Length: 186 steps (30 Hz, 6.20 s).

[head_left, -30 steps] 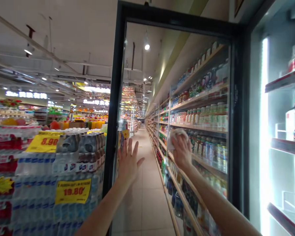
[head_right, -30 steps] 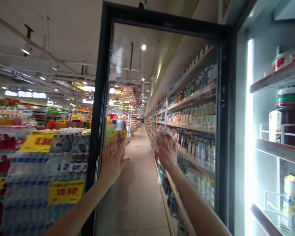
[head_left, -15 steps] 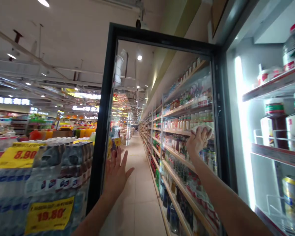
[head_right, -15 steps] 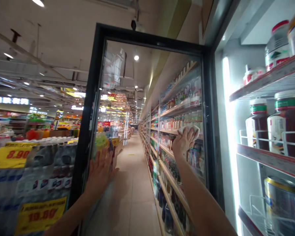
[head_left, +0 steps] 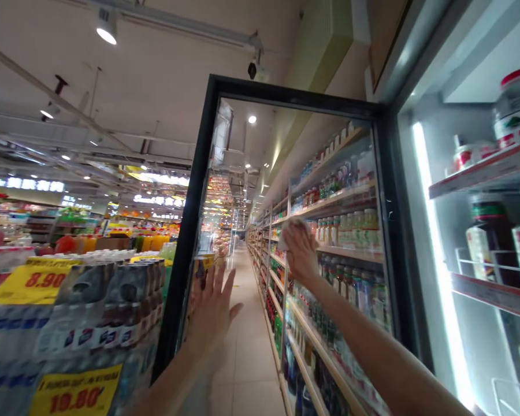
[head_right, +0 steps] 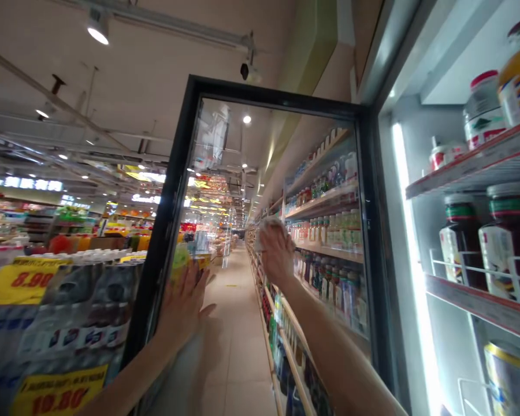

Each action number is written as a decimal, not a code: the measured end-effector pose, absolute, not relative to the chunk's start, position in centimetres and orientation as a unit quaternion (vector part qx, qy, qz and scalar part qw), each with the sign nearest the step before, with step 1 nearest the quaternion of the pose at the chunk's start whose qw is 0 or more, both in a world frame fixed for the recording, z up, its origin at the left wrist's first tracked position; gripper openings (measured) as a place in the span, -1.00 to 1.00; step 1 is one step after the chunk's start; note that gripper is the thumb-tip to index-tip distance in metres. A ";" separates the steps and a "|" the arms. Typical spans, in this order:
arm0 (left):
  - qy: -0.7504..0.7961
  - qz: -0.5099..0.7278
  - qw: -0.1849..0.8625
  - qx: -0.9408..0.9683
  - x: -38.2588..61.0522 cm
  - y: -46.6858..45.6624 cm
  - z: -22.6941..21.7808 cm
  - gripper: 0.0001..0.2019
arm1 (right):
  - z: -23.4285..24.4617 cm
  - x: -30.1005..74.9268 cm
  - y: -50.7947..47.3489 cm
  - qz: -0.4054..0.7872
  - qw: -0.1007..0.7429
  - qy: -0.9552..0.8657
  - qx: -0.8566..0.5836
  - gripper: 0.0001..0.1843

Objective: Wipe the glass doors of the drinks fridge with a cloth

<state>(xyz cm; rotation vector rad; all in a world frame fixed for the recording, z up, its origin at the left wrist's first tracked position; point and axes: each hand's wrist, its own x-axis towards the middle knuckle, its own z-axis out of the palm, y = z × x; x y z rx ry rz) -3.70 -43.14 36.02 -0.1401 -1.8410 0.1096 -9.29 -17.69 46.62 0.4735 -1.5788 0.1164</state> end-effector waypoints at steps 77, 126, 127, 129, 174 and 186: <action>-0.671 0.209 0.567 -0.428 -5.4 -42.1 44.4 -0.51 | 41.7 -9.5 -12.8 0.014 0.715 -0.667 0.211 -0.41; -0.688 0.158 0.627 -0.329 -5.7 -38.7 49.9 -0.48 | 41.7 -9.5 -12.5 0.036 0.723 -0.653 0.224 -0.43; -0.677 0.200 0.598 -0.378 -5.7 -38.8 49.9 -0.49 | 41.7 -9.4 -12.6 0.034 0.723 -0.653 0.223 -0.44; -0.675 0.204 0.596 -0.384 -5.7 -39.0 50.0 -0.50 | 41.8 -9.4 -12.6 0.031 0.721 -0.657 0.219 -0.46; -0.685 0.124 0.677 -0.239 -6.2 -42.4 48.6 -0.50 | 41.8 -9.4 -13.1 0.026 0.734 -0.643 0.218 -0.39; -0.698 0.119 0.657 -0.257 -5.4 -43.2 43.0 -0.49 | 41.8 -9.7 -12.9 0.030 0.730 -0.648 0.216 -0.44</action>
